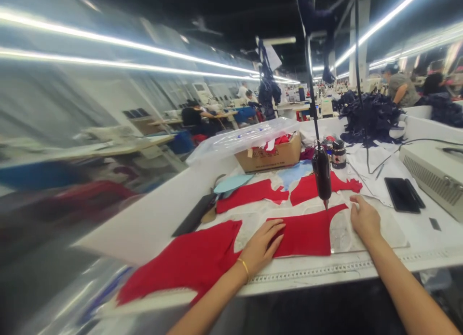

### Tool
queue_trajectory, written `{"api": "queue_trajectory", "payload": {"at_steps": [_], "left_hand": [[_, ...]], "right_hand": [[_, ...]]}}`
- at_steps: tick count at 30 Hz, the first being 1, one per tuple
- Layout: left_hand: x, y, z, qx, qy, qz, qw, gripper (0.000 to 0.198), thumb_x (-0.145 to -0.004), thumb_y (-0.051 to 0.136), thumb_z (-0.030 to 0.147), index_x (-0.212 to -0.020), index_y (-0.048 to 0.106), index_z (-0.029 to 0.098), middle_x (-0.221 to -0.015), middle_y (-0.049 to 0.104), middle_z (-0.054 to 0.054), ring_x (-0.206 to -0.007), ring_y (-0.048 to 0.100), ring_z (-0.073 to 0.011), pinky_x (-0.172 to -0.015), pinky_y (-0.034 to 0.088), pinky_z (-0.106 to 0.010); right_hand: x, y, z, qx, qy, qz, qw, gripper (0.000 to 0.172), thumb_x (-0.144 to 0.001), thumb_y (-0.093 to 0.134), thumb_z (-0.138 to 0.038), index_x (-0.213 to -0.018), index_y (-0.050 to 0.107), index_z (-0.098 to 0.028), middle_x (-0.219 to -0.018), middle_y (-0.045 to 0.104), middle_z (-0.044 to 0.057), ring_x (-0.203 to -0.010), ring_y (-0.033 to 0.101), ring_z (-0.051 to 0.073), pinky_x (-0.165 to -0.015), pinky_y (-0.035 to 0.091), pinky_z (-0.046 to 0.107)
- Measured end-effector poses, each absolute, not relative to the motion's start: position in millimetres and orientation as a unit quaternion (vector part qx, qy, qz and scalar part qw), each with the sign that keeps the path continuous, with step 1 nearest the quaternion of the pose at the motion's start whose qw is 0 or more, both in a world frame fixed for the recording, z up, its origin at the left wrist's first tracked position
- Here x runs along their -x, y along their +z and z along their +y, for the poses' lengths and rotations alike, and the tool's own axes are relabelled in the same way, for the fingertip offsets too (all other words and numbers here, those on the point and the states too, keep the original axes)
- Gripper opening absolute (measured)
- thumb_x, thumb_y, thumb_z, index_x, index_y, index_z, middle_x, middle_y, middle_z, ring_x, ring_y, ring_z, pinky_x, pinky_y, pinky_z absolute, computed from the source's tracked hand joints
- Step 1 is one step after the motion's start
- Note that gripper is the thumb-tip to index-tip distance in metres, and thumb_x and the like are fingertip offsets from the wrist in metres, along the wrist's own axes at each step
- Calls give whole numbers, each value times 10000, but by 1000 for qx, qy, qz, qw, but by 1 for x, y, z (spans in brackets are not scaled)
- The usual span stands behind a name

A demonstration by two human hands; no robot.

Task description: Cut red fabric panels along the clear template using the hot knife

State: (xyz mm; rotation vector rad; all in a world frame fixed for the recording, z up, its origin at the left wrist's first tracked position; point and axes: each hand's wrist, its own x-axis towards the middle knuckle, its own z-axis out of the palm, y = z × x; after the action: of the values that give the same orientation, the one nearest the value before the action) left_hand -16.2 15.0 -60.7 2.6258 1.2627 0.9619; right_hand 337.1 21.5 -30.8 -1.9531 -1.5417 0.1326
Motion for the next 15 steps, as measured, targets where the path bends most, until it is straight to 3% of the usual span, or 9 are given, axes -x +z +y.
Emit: {"api": "queue_trajectory", "payload": {"at_steps": [5,10,15], "left_hand": [[18,-59,20,-859,306,408,42,314,-1017,511,289,-1259,701,225,-1280,706,-129,-1207,668,-279,-1065,565,-469],[18,-58,28,-858,302,413,41,312,-1009,515,287,-1253,700,227,-1281,704,-124,-1199,671,-275,-1059,570,-462],[18,-57,32,-859,300,412,38,303,-1003,523,278,-1242,702,225,-1268,709,-117,-1187,678,-270,-1053,574,-452]], "right_hand": [[-332,-28,19,709,74,-621,327,359,-891,490,-263,-1173,711,-266,-942,806,19,-615,627,176,-696,484,306],[-331,-30,19,698,77,-642,309,315,-895,505,-257,-1108,736,-284,-827,795,8,-625,638,186,-663,457,295],[-333,-29,21,729,68,-620,284,325,-898,518,-215,-1132,734,-276,-844,791,21,-736,684,201,-654,419,282]]}}
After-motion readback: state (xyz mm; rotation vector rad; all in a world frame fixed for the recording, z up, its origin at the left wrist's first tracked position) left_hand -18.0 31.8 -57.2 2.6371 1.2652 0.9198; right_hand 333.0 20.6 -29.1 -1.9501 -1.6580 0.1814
